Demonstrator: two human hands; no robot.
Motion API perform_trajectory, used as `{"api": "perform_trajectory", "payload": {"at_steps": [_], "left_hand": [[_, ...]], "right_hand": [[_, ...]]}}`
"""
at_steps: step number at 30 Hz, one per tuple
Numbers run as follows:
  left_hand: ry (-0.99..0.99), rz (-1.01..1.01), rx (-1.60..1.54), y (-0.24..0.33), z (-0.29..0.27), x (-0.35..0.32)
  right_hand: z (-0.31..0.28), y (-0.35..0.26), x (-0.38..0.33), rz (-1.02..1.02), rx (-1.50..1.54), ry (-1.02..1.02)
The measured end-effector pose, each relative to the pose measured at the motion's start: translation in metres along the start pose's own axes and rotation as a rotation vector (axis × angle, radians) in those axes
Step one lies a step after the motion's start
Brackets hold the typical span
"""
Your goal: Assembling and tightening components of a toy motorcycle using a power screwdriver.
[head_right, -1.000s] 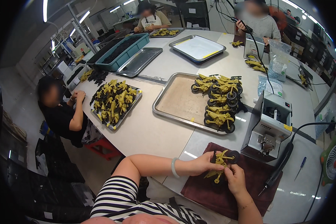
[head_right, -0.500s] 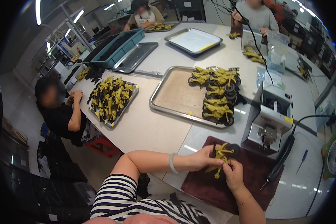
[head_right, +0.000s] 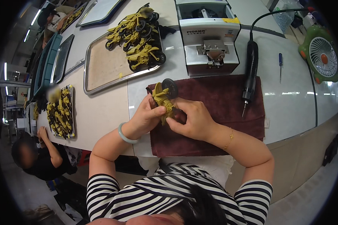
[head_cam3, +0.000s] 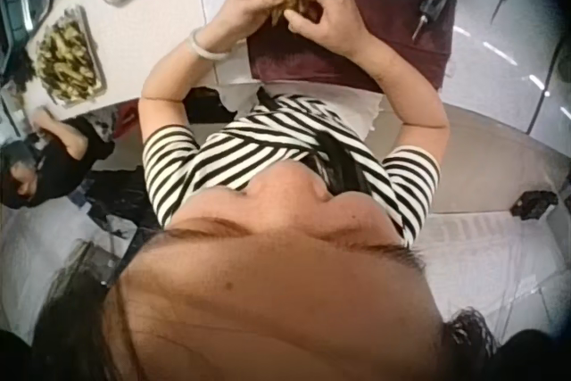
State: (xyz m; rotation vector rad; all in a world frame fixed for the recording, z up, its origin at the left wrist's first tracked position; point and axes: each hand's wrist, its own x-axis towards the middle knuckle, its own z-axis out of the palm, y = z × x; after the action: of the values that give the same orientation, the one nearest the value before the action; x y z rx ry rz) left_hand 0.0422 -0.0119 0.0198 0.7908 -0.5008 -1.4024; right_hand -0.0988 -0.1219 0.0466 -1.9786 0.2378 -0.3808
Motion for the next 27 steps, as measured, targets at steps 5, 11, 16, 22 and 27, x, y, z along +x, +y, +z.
{"api": "perform_trajectory", "payload": {"at_steps": [5,11,16,22,27], "left_hand": [[-0.033,-0.028,-0.024,-0.003,0.003,-0.004],[-0.029,-0.026,0.023,-0.005,0.0,-0.007],[0.006,0.007,-0.11,-0.01,-0.001,-0.006],[-0.012,0.084,-0.037,-0.009,-0.002,-0.009],[0.012,0.054,-0.102,-0.01,0.002,-0.008]], "right_hand": [[-0.001,-0.001,-0.008,0.02,-0.013,0.019],[0.003,0.001,-0.005,0.009,-0.04,0.056],[0.003,0.012,-0.003,-0.023,-0.021,0.08],[0.01,0.015,-0.001,-0.133,-0.043,0.162],[0.015,0.019,-0.004,-0.198,-0.083,0.172]]}}
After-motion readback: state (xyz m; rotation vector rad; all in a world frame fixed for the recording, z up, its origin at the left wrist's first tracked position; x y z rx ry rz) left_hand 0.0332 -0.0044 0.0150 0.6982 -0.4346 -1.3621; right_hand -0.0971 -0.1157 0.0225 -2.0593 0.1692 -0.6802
